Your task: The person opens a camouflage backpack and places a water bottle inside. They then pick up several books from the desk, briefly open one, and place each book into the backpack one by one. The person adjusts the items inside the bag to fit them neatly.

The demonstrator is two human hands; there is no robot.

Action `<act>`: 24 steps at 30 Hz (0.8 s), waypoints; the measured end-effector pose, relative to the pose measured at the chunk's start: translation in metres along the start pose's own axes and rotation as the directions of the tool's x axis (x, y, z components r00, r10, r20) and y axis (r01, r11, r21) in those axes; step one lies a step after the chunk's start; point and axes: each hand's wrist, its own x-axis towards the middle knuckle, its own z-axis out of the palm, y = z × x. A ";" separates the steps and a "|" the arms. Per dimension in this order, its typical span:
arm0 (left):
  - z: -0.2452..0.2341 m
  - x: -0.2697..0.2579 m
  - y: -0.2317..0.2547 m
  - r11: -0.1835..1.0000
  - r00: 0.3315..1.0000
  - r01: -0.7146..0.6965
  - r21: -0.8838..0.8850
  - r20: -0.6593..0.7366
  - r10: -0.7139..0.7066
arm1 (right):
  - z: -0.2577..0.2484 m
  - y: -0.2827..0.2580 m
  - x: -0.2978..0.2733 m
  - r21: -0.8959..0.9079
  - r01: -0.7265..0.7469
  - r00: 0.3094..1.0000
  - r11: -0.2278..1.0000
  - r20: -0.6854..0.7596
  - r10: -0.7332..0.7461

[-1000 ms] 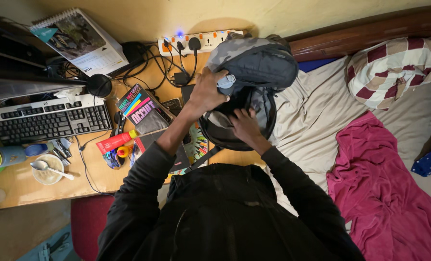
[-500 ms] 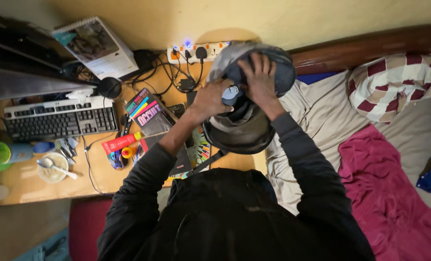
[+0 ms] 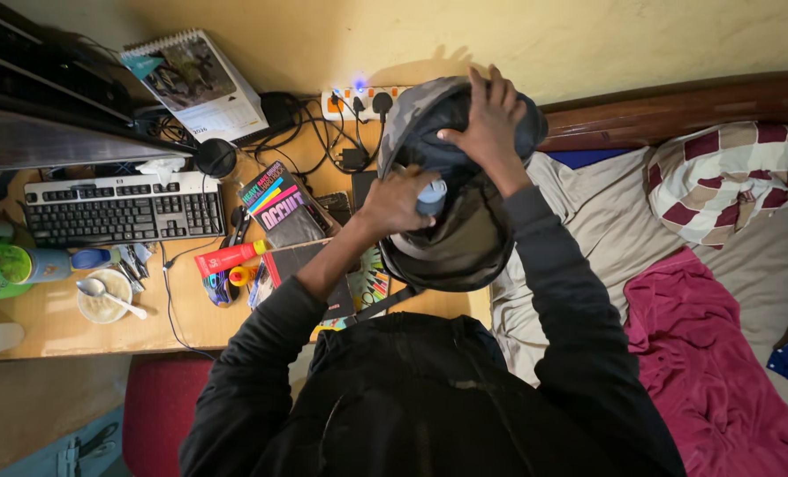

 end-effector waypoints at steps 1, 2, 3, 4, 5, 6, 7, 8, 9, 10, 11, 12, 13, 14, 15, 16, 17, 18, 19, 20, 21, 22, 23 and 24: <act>-0.002 0.000 0.000 1.000 1.000 0.019 0.002 -0.010 -0.019 | 0.001 0.003 -0.009 0.049 0.058 0.994 0.997 -0.095 -0.054; -0.002 0.000 0.001 0.999 0.999 0.042 -0.008 -0.035 -0.042 | 0.002 0.006 -0.021 0.091 0.120 0.977 0.989 -0.189 -0.102; -0.002 -0.001 0.001 0.998 0.996 0.065 -0.020 -0.059 -0.066 | 0.004 0.007 -0.034 0.128 0.186 0.948 0.974 -0.282 -0.144; -0.003 0.000 0.001 0.996 0.992 0.086 -0.028 -0.086 -0.088 | 0.007 0.005 -0.051 0.282 0.174 0.956 0.943 -0.279 -0.094; -0.004 0.001 0.000 0.994 0.989 0.099 -0.038 -0.108 -0.102 | 0.011 0.002 -0.071 0.429 0.159 0.963 0.889 -0.267 -0.044; -0.004 0.001 0.000 0.993 0.986 0.109 -0.047 -0.124 -0.114 | 0.017 -0.004 -0.092 0.486 0.141 0.979 0.862 -0.199 -0.048; -0.003 0.000 0.000 0.991 0.982 0.120 -0.056 -0.140 -0.127 | 0.022 -0.009 -0.111 0.541 0.119 0.990 0.833 -0.130 -0.056; -0.003 0.001 0.000 0.991 0.983 0.123 -0.057 -0.130 -0.130 | 0.025 -0.012 -0.130 0.502 0.083 0.994 0.861 0.016 -0.105; -0.002 0.003 -0.001 0.990 0.984 0.127 -0.057 -0.121 -0.133 | 0.031 -0.015 -0.147 0.460 0.056 0.976 0.886 0.164 -0.147; 0.000 0.002 -0.001 0.990 0.985 0.133 -0.057 -0.105 -0.138 | 0.036 -0.017 -0.162 0.360 0.160 0.970 0.919 0.114 -0.213; 0.003 0.002 -0.002 0.990 0.985 0.130 -0.057 -0.106 -0.136 | 0.041 -0.017 -0.176 0.250 0.258 0.956 0.933 0.073 -0.284; 0.004 0.003 -0.003 0.991 0.986 0.124 -0.052 -0.109 -0.129 | 0.048 -0.017 -0.184 0.132 0.349 0.934 0.928 0.036 -0.357; 0.005 0.005 -0.005 0.992 0.986 0.118 -0.047 -0.112 -0.122 | 0.057 -0.018 -0.190 0.051 0.313 0.940 0.949 0.126 -0.317; 0.006 0.008 -0.007 0.994 0.986 0.087 -0.071 -0.134 -0.096 | 0.067 -0.018 -0.194 -0.036 0.276 0.942 0.960 0.209 -0.263; 0.007 0.009 -0.009 0.994 0.985 0.056 -0.094 -0.156 -0.070 | 0.076 -0.017 -0.198 -0.125 0.244 0.937 0.962 0.287 -0.201; 0.008 0.011 -0.011 0.992 0.982 0.025 -0.120 -0.183 -0.046 | 0.085 -0.013 -0.200 -0.133 0.206 0.951 0.969 0.260 -0.167; 0.010 0.013 -0.013 0.993 0.979 0.004 -0.118 -0.201 -0.028 | 0.094 -0.011 -0.199 -0.140 0.168 0.964 0.976 0.232 -0.132; 0.009 0.018 -0.015 0.993 0.973 -0.014 -0.113 -0.229 -0.012 | 0.101 -0.006 -0.193 -0.147 0.137 0.974 0.980 0.200 -0.106; 0.007 0.023 -0.018 0.994 0.967 -0.032 -0.108 -0.256 0.003 | 0.107 -0.001 -0.184 -0.145 0.117 0.974 0.982 0.208 -0.085; 0.006 0.029 -0.020 0.994 0.962 -0.020 -0.106 -0.273 -0.010 | 0.114 0.002 -0.173 -0.142 0.099 0.974 0.985 0.218 -0.066; 0.003 0.037 -0.023 0.994 0.957 -0.009 -0.105 -0.290 -0.022 | 0.119 0.003 -0.162 -0.138 0.081 0.972 0.987 0.229 -0.047; 0.001 0.044 -0.025 0.994 0.951 0.004 -0.106 -0.307 -0.037 | 0.124 0.005 -0.149 -0.147 0.069 0.980 0.987 0.196 -0.040; -0.002 0.052 -0.028 0.995 0.942 -0.004 -0.095 -0.333 -0.028 | 0.128 0.005 -0.136 -0.156 0.058 0.986 0.986 0.163 -0.032; -0.004 0.059 -0.030 0.996 0.932 -0.012 -0.086 -0.361 -0.020 | 0.130 0.006 -0.123 -0.165 0.049 0.991 0.985 0.131 -0.028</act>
